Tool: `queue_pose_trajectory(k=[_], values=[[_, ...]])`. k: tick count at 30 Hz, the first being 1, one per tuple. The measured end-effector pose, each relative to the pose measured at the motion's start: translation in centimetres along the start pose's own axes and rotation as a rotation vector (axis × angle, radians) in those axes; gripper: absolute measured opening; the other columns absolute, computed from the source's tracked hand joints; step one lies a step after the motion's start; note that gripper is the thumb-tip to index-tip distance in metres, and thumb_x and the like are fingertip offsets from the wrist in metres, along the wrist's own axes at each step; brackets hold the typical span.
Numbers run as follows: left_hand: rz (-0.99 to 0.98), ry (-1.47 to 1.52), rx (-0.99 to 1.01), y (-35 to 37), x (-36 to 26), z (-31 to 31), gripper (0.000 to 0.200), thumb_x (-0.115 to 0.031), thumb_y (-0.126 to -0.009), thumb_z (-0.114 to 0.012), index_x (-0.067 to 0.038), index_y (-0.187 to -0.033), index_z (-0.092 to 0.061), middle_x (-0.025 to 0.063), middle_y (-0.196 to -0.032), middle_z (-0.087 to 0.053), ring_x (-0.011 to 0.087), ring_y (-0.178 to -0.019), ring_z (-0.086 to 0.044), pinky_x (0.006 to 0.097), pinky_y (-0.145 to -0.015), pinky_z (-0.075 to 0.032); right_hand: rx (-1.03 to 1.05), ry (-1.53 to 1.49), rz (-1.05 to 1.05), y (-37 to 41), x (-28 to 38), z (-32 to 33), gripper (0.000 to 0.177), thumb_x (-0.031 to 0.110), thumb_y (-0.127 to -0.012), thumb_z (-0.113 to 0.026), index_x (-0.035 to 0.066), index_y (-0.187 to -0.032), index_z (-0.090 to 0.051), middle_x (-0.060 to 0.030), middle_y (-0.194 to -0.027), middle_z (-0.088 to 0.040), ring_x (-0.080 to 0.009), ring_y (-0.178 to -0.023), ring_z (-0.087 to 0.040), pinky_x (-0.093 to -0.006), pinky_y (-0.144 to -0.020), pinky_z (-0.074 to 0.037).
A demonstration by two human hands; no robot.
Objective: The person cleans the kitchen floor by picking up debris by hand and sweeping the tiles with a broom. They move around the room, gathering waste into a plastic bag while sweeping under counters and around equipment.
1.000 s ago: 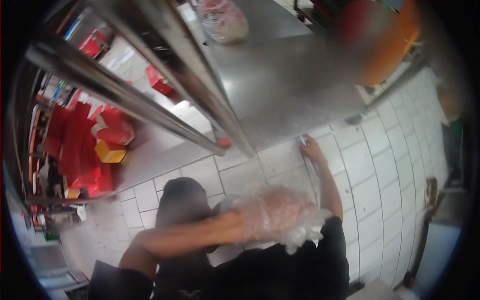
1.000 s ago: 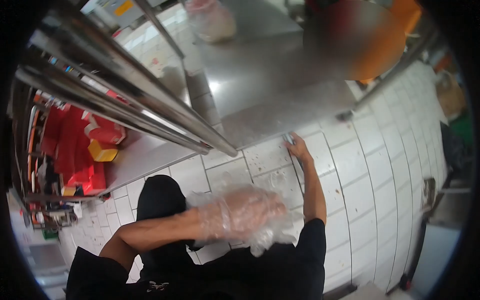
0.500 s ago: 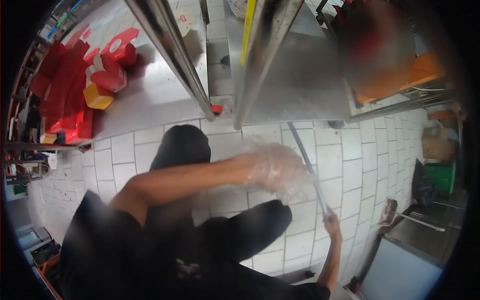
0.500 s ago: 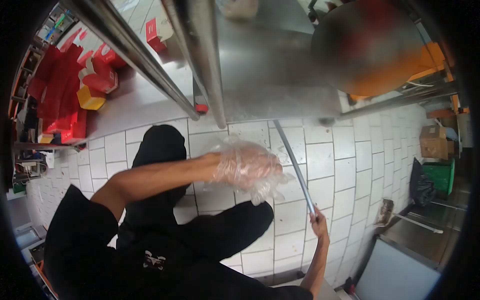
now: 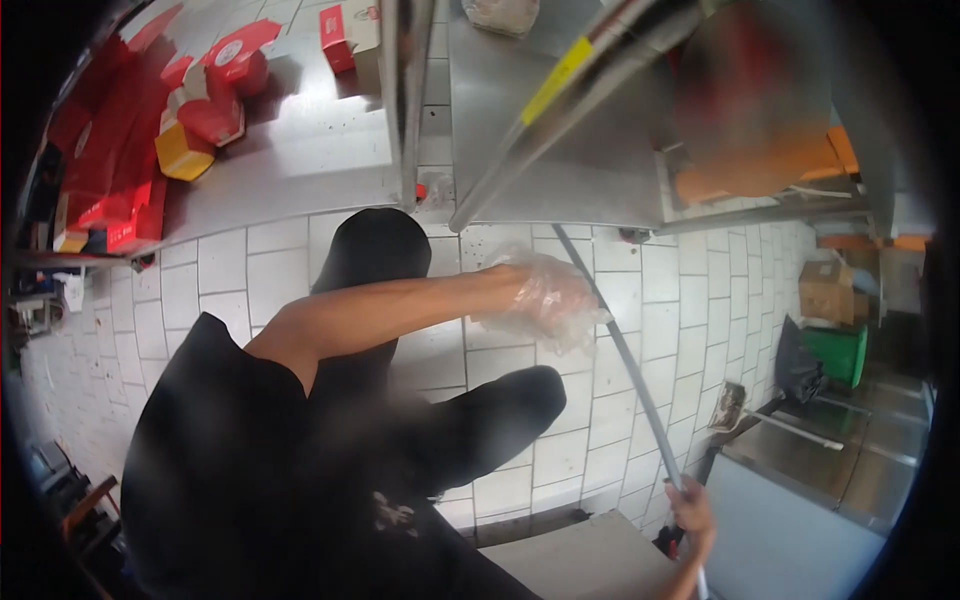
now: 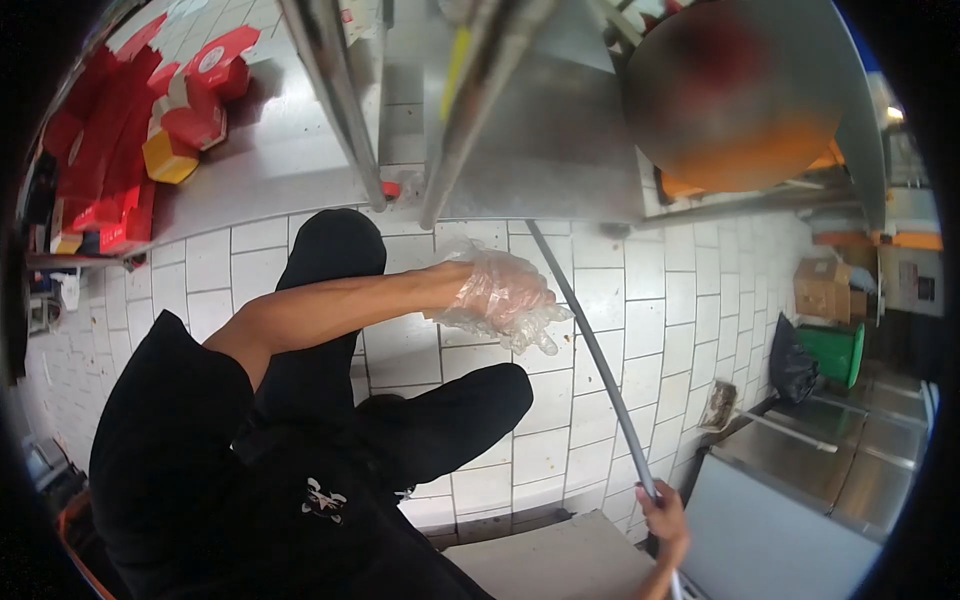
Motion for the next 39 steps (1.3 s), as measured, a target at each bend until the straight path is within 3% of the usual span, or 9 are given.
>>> queue_pose_trajectory(k=[1,5,9,15,24,29,32,35,39], values=[[-0.014,0.006,-0.018,-0.2,0.2,-0.4,0.036,-0.026,-0.069,-0.065,0.0,-0.094,-0.059,0.0157,-0.077,-0.061,0.0327,-0.074,-0.059,0.0415,-0.068,-0.048,-0.097,0.028,0.184,-2.6,-1.9,-0.6,0.028,0.031,-0.084,-0.06,0.003,-0.088,-0.061,0.0022,-0.049,-0.046,-0.0043,-0.041,-0.038,-0.0225,-0.036,-0.028],[-0.028,0.056,-0.043,0.0,0.7,-0.7,0.032,-0.028,-0.072,-0.064,-0.002,-0.089,-0.059,0.0148,-0.073,-0.06,0.0323,-0.068,-0.058,0.0419,-0.063,-0.047,-0.059,-0.18,0.182,-7.5,-8.3,-7.0,0.025,0.024,-0.086,-0.059,0.004,-0.1,-0.061,0.0069,-0.048,-0.041,-0.0023,-0.039,-0.036,-0.0208,-0.036,-0.025],[0.044,0.038,0.043,0.8,-0.3,0.7,0.029,-0.031,-0.074,-0.063,-0.003,-0.081,-0.061,0.0144,-0.066,-0.059,0.0317,-0.063,-0.057,0.0421,-0.058,-0.046,-0.131,-0.252,0.417,-14.8,-3.5,-13.1,0.032,0.024,-0.091,-0.05,0.001,-0.112,-0.055,0.0046,-0.057,-0.043,-0.003,-0.046,-0.037,-0.0215,-0.038,-0.028],[0.101,0.034,0.096,2.2,-1.0,3.8,0.031,-0.035,-0.075,-0.061,-0.004,-0.076,-0.06,0.0141,-0.066,-0.059,0.0315,-0.062,-0.056,0.0423,-0.056,-0.045,-0.034,-0.089,0.665,-21.7,4.9,-15.3,0.044,0.022,-0.094,-0.041,0.014,-0.137,-0.034,0.0041,-0.062,-0.036,-0.0059,-0.053,-0.032,-0.022,-0.047,-0.033],[0.069,0.006,0.117,-0.2,5.1,-0.9,0.047,-0.037,-0.075,-0.059,-0.009,-0.113,-0.056,0.0143,-0.09,-0.063,0.0301,-0.085,-0.059,0.0407,-0.073,-0.048,-0.001,0.17,0.471,-7.8,-5.7,-1.2,0.044,0.023,-0.092,-0.044,0.008,-0.133,-0.039,-0.0017,-0.075,-0.052,-0.0101,-0.058,-0.041,-0.0259,-0.054,-0.04],[0.096,-0.042,0.074,-2.8,10.1,-3.4,0.041,-0.034,-0.075,-0.06,-0.006,-0.104,-0.055,0.0118,-0.086,-0.063,0.0246,-0.073,-0.058,0.0374,-0.063,-0.047,0.044,0.106,-0.053,4.5,-4.4,5.1,0.042,0.024,-0.087,-0.052,0.013,-0.128,-0.048,0.0045,-0.055,-0.041,-0.0045,-0.042,-0.034,-0.0222,-0.035,-0.03],[0.423,-0.014,0.172,-2.5,15.4,-5.3,0.038,-0.034,-0.077,-0.059,-0.008,-0.105,-0.052,0.0113,-0.073,-0.059,0.0221,-0.067,-0.056,0.0356,-0.058,-0.045,-0.053,0.003,-0.055,11.5,-3.2,10.3,0.037,0.02,-0.087,-0.055,0.011,-0.123,-0.053,0.0059,-0.052,-0.039,-0.004,-0.041,-0.033,-0.0216,-0.035,-0.028],[0.358,-0.005,0.167,-0.6,19.2,-9.1,0.038,-0.034,-0.077,-0.06,-0.008,-0.103,-0.053,0.013,-0.068,-0.055,0.0236,-0.065,-0.055,0.0377,-0.059,-0.046,-0.084,-0.117,-0.166,17.8,-2.5,11.4,0.041,0.025,-0.087,-0.057,0.004,-0.121,-0.052,0.0056,-0.053,-0.037,-0.0039,-0.041,-0.033,-0.0207,-0.035,-0.025],[0.502,-0.238,0.106,3.7,22.3,-15.4,0.042,-0.033,-0.072,-0.063,-0.007,-0.103,-0.054,0.0185,-0.095,-0.058,0.029,-0.081,-0.059,0.0406,-0.07,-0.048,-0.276,-0.203,-0.225,22.2,-5.6,9.9,0.046,0.029,-0.086,-0.057,0.0,-0.121,-0.051,0.0059,-0.052,-0.033,-0.0033,-0.041,-0.032,-0.0195,-0.036,-0.023]])
Point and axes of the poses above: each hand's wrist, its own y-axis away from the middle knuckle, its own z-axis out of the back of the hand, x = y × z, the point moved 9 cm from there along -y, towards the middle knuckle
